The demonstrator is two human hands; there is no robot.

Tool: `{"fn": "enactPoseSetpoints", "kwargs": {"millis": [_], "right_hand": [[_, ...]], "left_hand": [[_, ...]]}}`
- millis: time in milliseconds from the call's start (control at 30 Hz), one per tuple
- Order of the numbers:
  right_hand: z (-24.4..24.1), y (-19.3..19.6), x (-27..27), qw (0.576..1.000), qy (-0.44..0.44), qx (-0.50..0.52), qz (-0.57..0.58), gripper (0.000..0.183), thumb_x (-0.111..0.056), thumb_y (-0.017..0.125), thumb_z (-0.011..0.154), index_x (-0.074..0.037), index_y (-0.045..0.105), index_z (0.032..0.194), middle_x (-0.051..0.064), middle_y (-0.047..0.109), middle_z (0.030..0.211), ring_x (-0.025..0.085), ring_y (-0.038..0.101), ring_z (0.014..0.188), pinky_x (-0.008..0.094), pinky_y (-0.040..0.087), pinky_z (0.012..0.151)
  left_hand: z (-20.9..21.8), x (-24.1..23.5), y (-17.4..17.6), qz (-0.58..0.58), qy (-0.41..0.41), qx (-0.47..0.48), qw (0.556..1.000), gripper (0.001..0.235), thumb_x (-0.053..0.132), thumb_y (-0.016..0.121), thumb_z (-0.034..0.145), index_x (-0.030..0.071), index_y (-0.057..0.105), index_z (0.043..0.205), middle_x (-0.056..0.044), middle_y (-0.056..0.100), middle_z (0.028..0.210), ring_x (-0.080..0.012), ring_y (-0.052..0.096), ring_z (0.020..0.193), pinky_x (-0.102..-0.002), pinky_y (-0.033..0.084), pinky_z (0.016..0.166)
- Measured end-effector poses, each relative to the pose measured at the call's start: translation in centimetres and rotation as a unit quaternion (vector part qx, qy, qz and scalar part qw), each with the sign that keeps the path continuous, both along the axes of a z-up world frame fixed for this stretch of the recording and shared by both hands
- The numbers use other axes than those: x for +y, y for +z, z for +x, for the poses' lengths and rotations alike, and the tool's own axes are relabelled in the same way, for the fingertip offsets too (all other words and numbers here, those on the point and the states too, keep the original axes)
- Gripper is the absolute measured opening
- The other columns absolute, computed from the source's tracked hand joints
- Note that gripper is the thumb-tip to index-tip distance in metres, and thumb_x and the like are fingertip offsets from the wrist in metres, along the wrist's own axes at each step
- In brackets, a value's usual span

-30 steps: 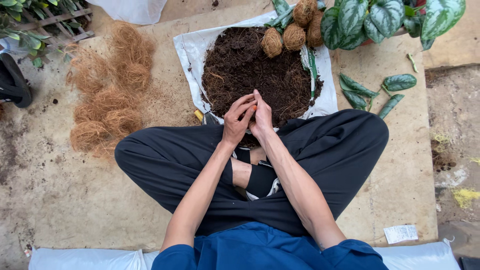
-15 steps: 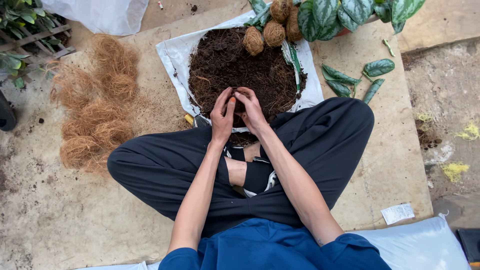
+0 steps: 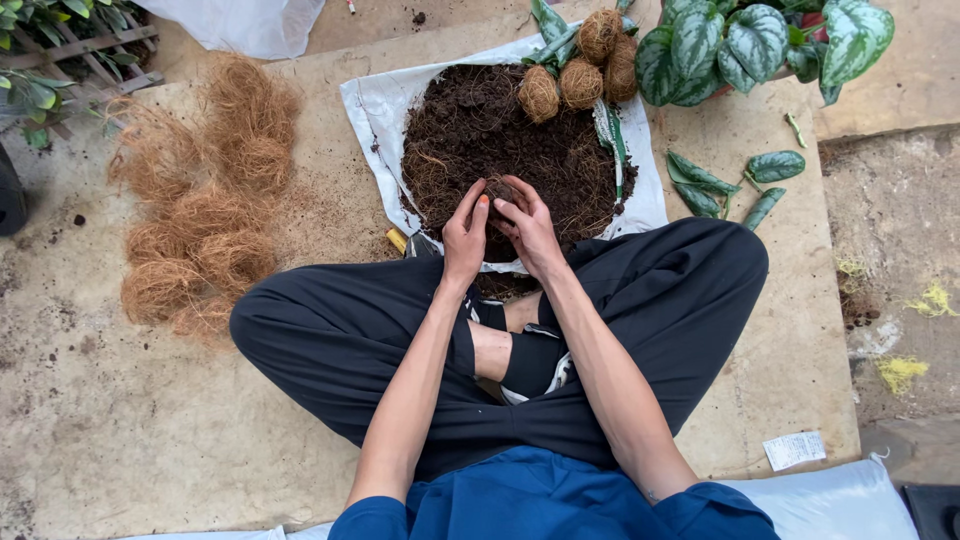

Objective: The person sits cross-legged on the floor and uses their hands to compress a mixture of soil and coconut coir into small, round balls. They repeatedly scoop material from a pile on a white sheet, roll it between their palms, and place the finished balls next to a potted plant.

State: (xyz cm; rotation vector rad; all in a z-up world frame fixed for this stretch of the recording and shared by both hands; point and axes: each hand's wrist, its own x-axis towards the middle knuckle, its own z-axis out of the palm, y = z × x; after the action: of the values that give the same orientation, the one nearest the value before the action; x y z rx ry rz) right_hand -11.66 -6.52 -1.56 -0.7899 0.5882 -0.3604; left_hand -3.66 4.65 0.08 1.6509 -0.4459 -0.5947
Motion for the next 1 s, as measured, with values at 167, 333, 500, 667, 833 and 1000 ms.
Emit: {"fn": "enactPoseSetpoints", "kwargs": {"millis": [167, 333, 500, 667, 833, 1000], "right_hand": [[-0.2, 1.2, -0.4, 0.999, -0.003, 0.003, 0.047, 0.047, -0.025, 0.065, 0.100, -0.002, 0.057, 0.139, 0.011, 0.067, 0.123, 0.018, 0.068, 0.105, 0.031, 0.060, 0.082], [-0.2, 2.7, -0.6, 0.986, -0.002, 0.005, 0.169, 0.048, -0.046, 0.063, 0.097, -0.004, 0.067, 0.118, 0.011, 0.074, 0.101, 0.024, 0.075, 0.086, 0.034, 0.063, 0.070], [-0.2, 2.8, -1.2, 0.958, -0.066, 0.039, 0.277, 0.045, -0.047, 0.067, 0.092, -0.002, 0.067, 0.096, 0.015, 0.072, 0.091, 0.029, 0.075, 0.079, 0.033, 0.063, 0.059], [0.1, 1.0, -1.0, 0.967, -0.074, 0.080, 0.231, 0.031, -0.031, 0.077, 0.090, -0.010, 0.058, 0.077, 0.009, 0.065, 0.075, 0.021, 0.063, 0.060, 0.025, 0.043, 0.040], [0.0, 0.2, -1.0, 0.976, -0.079, 0.099, 0.177, 0.028, -0.024, 0.078, 0.090, -0.009, 0.058, 0.077, 0.007, 0.063, 0.073, 0.020, 0.057, 0.054, 0.026, 0.036, 0.037], [0.0, 0.4, -0.9, 0.975, -0.051, 0.081, 0.203, 0.030, -0.034, 0.072, 0.093, -0.009, 0.060, 0.084, 0.006, 0.066, 0.076, 0.019, 0.066, 0.063, 0.027, 0.050, 0.046]], "left_hand": [[0.1, 0.1, 0.4, -0.019, 0.011, 0.023, 0.999, 0.044, 0.029, 0.050, 0.110, 0.006, 0.058, 0.147, -0.012, 0.065, 0.145, -0.0194, 0.061, 0.133, -0.030, 0.047, 0.110], [0.0, -0.2, 0.6, -0.006, 0.021, 0.034, 0.999, 0.043, 0.030, 0.054, 0.108, 0.007, 0.063, 0.143, -0.011, 0.072, 0.134, -0.0183, 0.067, 0.114, -0.029, 0.053, 0.097], [0.1, 0.0, 0.2, -0.035, 0.031, -0.042, 0.998, 0.037, 0.027, 0.055, 0.111, 0.003, 0.065, 0.138, -0.012, 0.071, 0.135, -0.0172, 0.067, 0.123, -0.029, 0.052, 0.103], [0.0, -0.3, -0.1, -0.031, 0.026, -0.025, 0.999, 0.036, 0.026, 0.057, 0.109, 0.004, 0.066, 0.136, -0.011, 0.072, 0.132, -0.0174, 0.069, 0.119, -0.028, 0.056, 0.099], [0.0, -0.3, 0.0, 0.006, 0.028, -0.043, 0.999, 0.034, 0.025, 0.056, 0.108, 0.005, 0.068, 0.132, -0.010, 0.073, 0.130, -0.0181, 0.071, 0.115, -0.029, 0.056, 0.094], [0.0, -0.2, -0.1, -0.004, 0.027, -0.053, 0.998, 0.034, 0.025, 0.056, 0.108, 0.004, 0.068, 0.133, -0.011, 0.074, 0.129, -0.0191, 0.071, 0.117, -0.031, 0.056, 0.097]]}}
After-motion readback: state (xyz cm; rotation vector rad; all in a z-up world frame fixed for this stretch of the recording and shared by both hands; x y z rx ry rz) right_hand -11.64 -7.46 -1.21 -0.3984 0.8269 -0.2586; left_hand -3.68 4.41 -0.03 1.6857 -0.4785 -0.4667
